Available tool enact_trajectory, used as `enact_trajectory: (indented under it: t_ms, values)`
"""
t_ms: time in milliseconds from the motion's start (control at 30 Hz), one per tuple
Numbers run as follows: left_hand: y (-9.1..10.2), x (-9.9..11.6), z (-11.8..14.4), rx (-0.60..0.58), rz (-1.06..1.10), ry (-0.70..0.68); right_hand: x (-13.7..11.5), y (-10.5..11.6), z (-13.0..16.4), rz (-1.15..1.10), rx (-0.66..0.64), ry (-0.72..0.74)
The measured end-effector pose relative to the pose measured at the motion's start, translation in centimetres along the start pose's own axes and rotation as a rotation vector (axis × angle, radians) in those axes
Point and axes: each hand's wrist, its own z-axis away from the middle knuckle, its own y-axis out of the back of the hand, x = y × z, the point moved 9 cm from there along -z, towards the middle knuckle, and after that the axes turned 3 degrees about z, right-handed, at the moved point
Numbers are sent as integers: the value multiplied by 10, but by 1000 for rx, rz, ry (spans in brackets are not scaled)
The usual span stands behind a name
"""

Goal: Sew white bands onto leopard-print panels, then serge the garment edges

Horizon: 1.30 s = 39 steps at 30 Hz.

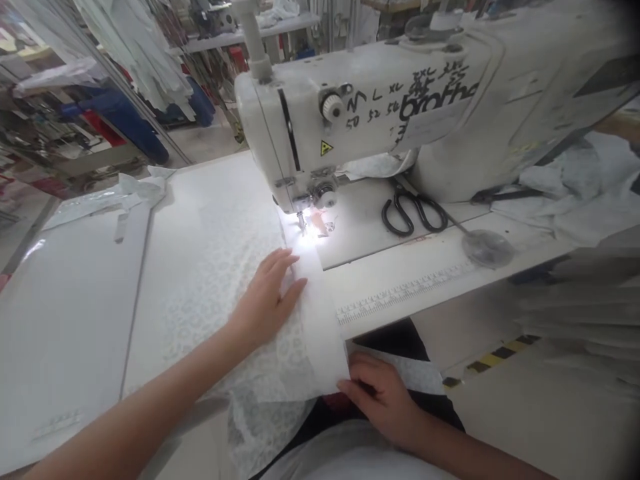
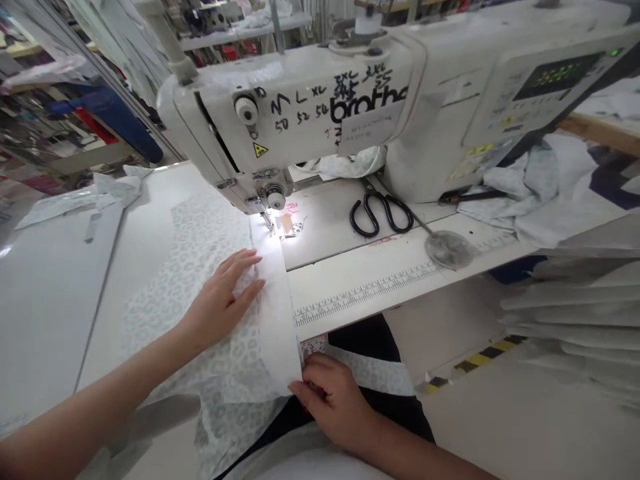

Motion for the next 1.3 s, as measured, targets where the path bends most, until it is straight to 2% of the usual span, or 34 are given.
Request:
enact_trajectory:
  t_ms: [100,300,633,733,867,967,1067,1133,1300]
  values:
    - [-5,2,11,0,-32,-18,-7,7,1,36,35,23]
    - [-9,-4,1,2,-75,-37,-15,13,0,83,68,27]
    - [-8,-4,0,5,-78,-44,-10,15,4,178,146,21]
    - [-7,-6,0,6,-78,-53,-18,15,5,239,93,135]
    - [-10,4,6,-48,-115,-116,-40,12,3,344,-91,381]
    - [-17,17,15,-134,-116,-126,-60,16,3,463,-111,574]
    - [-20,23,24,-144,-82,-94,-76,17,3,526,-98,707]
    - [-22,24,27,-143,-78,-98,-78,17,0,526,-106,701]
    - [-17,12,15,-133,-103,-100,-74,26,-30,469,-59,536]
